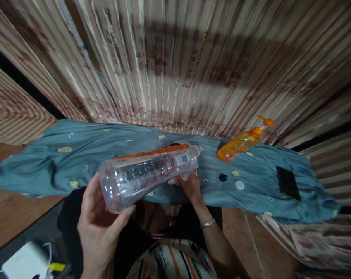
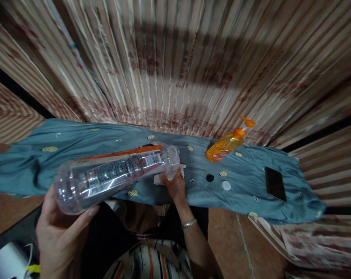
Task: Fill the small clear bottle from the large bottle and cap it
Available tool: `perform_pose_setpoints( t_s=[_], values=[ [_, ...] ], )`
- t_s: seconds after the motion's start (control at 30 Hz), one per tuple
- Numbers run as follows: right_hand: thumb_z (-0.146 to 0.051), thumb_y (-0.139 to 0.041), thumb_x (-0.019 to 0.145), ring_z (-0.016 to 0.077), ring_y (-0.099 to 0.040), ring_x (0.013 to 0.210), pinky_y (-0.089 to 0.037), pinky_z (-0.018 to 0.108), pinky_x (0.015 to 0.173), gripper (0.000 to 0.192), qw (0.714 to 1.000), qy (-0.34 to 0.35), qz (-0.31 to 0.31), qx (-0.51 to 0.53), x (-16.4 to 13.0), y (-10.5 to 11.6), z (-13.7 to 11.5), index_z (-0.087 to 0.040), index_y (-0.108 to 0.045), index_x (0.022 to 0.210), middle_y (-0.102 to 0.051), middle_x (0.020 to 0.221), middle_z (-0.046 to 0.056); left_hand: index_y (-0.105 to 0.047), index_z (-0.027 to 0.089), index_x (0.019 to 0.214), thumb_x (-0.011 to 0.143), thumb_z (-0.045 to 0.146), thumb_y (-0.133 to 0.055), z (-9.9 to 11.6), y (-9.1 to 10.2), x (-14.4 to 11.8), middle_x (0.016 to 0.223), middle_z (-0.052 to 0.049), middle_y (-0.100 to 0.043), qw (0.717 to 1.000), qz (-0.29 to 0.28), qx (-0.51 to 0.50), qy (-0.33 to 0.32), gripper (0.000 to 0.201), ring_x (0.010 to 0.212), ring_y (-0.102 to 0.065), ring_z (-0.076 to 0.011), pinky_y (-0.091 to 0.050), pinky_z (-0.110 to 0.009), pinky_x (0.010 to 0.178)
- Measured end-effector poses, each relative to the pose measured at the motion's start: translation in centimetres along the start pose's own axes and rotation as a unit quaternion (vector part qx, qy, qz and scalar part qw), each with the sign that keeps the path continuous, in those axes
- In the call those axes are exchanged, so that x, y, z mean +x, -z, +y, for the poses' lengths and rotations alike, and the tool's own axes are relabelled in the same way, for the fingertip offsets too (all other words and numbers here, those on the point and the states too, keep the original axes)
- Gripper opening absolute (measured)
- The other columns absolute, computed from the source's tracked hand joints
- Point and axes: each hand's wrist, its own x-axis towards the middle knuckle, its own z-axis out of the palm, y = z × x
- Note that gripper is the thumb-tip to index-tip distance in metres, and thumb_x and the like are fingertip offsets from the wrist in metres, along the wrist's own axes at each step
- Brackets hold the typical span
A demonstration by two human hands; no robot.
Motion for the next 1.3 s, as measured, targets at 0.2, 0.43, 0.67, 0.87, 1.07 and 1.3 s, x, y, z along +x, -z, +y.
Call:
perform_pose_setpoints(
  t_s=[0.2,0.43,0.67,0.87,1.07,1.3],
  values=[
    [-0.044,-0.085,0.092,0.0458,-0.086,0.122,-0.071,0.063,0.105,0.069,1.000,-0.003,0.013,0.007,-0.01,-0.10,-0.20,-0.012,-0.061,0.148,-0.086,0.133,0.030,-0.086,0.052,0.139,0.053,0.038,-0.115,0.27,-0.23,0.01,0.155,0.002,-0.082,1.000,0.005,-0.007,0.008,0.093,0.161,-0.066,-0.0441,-0.054,-0.059,0.136],
    [-0.048,-0.085,0.092,0.0457,-0.086,0.122,-0.071,0.064,0.106,0.073,1.000,0.002,0.008,0.015,-0.02,0.10,-0.23,-0.012,-0.061,0.151,-0.086,0.133,0.030,-0.086,0.052,0.139,0.053,0.038,-0.115,0.28,-0.40,0.03,0.156,0.001,-0.082,1.000,0.005,-0.002,0.002,0.092,0.161,-0.065,-0.0453,-0.061,-0.057,0.130],
    [-0.052,-0.084,0.096,0.0435,-0.086,0.119,-0.073,0.061,0.103,0.070,1.000,0.013,0.006,0.014,-0.01,0.20,-0.19,-0.013,-0.062,0.150,-0.087,0.129,0.027,-0.085,0.052,0.142,0.056,0.039,-0.114,0.25,-0.26,-0.07,0.156,0.002,-0.082,1.000,-0.002,0.003,-0.012,0.092,0.157,-0.069,-0.0446,-0.060,-0.059,0.130],
    [-0.052,-0.086,0.096,0.0407,-0.086,0.124,-0.072,0.054,0.106,0.071,1.000,0.002,0.003,-0.008,-0.01,0.10,-0.25,-0.011,-0.062,0.148,-0.086,0.133,0.028,-0.084,0.054,0.143,0.056,0.037,-0.115,0.19,-0.16,0.08,0.157,0.002,-0.082,1.000,-0.013,0.000,-0.011,0.094,0.157,-0.070,-0.0433,-0.056,-0.058,0.133],
    [-0.055,-0.085,0.096,0.0401,-0.087,0.120,-0.073,0.054,0.102,0.069,1.000,0.009,0.010,0.011,-0.08,0.14,-0.16,-0.015,-0.063,0.148,-0.087,0.130,0.024,-0.086,0.053,0.138,0.050,0.038,-0.116,0.62,-0.39,0.04,0.155,0.003,-0.082,1.000,0.006,-0.004,0.001,0.094,0.161,-0.066,-0.0450,-0.053,-0.060,0.136],
    [-0.053,-0.084,0.095,0.0427,-0.086,0.123,-0.073,0.058,0.102,0.067,1.000,0.016,0.015,0.006,-0.02,0.03,0.02,-0.016,-0.064,0.147,-0.086,0.131,0.026,-0.083,0.052,0.144,0.059,0.041,-0.114,0.30,-0.29,-0.11,0.159,0.001,-0.080,1.000,-0.011,0.005,-0.015,0.092,0.160,-0.067,-0.0444,-0.065,-0.055,0.127]
  ],
)
